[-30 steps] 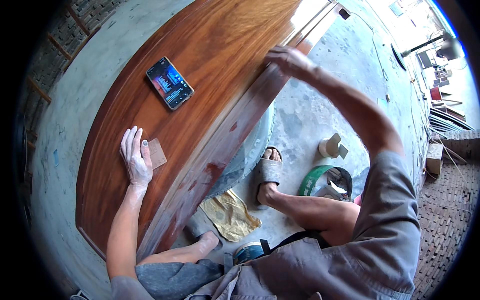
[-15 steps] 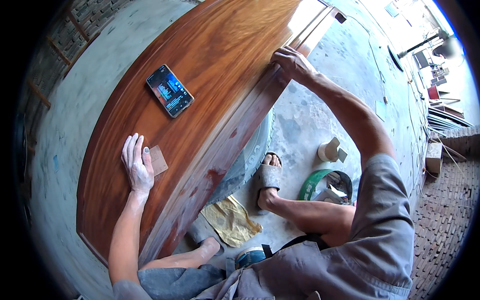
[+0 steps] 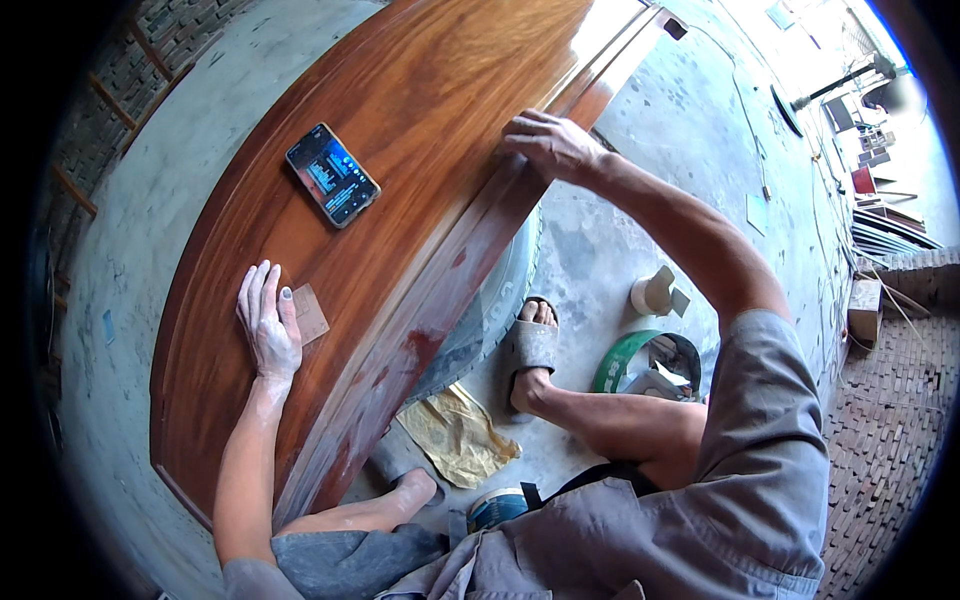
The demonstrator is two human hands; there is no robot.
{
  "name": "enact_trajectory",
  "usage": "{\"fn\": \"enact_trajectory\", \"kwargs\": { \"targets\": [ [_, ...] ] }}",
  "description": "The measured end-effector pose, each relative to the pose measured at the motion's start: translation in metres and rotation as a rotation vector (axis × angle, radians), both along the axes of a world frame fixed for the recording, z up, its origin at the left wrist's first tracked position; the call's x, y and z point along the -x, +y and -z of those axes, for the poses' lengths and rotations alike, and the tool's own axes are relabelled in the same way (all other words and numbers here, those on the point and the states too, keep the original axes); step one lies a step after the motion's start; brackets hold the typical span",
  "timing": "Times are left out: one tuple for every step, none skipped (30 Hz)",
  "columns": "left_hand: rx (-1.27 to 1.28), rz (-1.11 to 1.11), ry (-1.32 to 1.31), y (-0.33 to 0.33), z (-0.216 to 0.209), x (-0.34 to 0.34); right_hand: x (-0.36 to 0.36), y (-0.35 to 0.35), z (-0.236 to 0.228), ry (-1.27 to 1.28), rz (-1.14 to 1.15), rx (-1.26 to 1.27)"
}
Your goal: The person sits on the floor and sands the surface of a wooden cabinet using sandpaper. They repeatedly rub the sandpaper along the edges and flat surfaces of the furniture.
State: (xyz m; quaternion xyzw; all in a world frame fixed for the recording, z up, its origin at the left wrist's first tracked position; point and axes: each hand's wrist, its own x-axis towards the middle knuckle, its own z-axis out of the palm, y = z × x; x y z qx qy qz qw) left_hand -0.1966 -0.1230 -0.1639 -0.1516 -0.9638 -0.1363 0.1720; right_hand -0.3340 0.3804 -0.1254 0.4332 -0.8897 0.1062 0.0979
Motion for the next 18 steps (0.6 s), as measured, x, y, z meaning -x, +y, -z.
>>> {"fn": "enact_trajectory", "kwargs": {
  "targets": [
    [-0.009, 0.004, 0.002, 0.003, -0.001, 0.001, 0.004, 0.006, -0.002, -0.007, 0.003, -0.026],
    [-0.019, 0.006, 0.004, 0.006, -0.001, 0.003, 0.002, 0.012, -0.003, -0.068, 0.043, -0.011],
    [-0.024, 0.007, 0.012, 0.006, -0.001, 0.005, 0.000, 0.004, -0.001, -0.024, -0.014, -0.007],
    [-0.027, 0.006, 0.010, 0.005, 0.000, 0.004, -0.011, -0.012, 0.003, 0.010, -0.072, 0.000],
    [-0.030, 0.006, 0.008, 0.003, 0.000, 0.002, -0.025, -0.029, 0.008, 0.044, -0.130, 0.009],
    [-0.010, -0.006, 0.020, 0.001, 0.001, 0.001, -0.039, -0.056, 0.007, 0.058, -0.205, 0.004],
    [-0.017, 0.001, 0.022, 0.001, 0.001, 0.002, -0.047, -0.067, 0.008, -0.021, -0.201, 0.011],
    [-0.024, 0.008, 0.024, 0.002, 0.003, 0.003, -0.043, -0.064, 0.006, -0.041, -0.212, 0.022],
    [-0.029, 0.014, 0.025, 0.002, 0.003, 0.003, -0.038, -0.059, 0.004, -0.060, -0.224, 0.035],
    [-0.028, 0.018, 0.031, 0.002, 0.003, 0.002, -0.036, -0.053, 0.000, 0.003, -0.202, -0.009],
    [-0.029, 0.020, 0.035, 0.002, 0.003, 0.002, -0.027, -0.047, -0.002, -0.022, -0.186, -0.050],
    [-0.024, 0.018, 0.037, 0.002, 0.003, 0.002, -0.030, -0.050, -0.003, -0.030, -0.180, -0.053],
    [-0.020, 0.016, 0.038, 0.002, 0.003, 0.003, -0.033, -0.054, -0.003, -0.038, -0.175, -0.056],
    [-0.024, 0.007, 0.040, 0.003, 0.003, 0.003, -0.040, -0.063, 0.002, -0.016, -0.200, -0.019],
    [-0.022, -0.001, 0.039, 0.003, 0.002, 0.002, -0.053, -0.081, 0.004, 0.004, -0.225, 0.021],
    [-0.030, 0.002, 0.043, 0.005, 0.003, 0.003, -0.067, -0.094, 0.019, 0.091, -0.226, -0.028],
    [-0.030, -0.001, 0.043, 0.003, 0.004, 0.002, -0.076, -0.111, 0.019, -0.022, -0.248, -0.039],
    [-0.035, 0.003, 0.050, 0.001, 0.004, 0.002, -0.082, -0.128, 0.015, -0.128, -0.273, -0.051]
  ]
}}
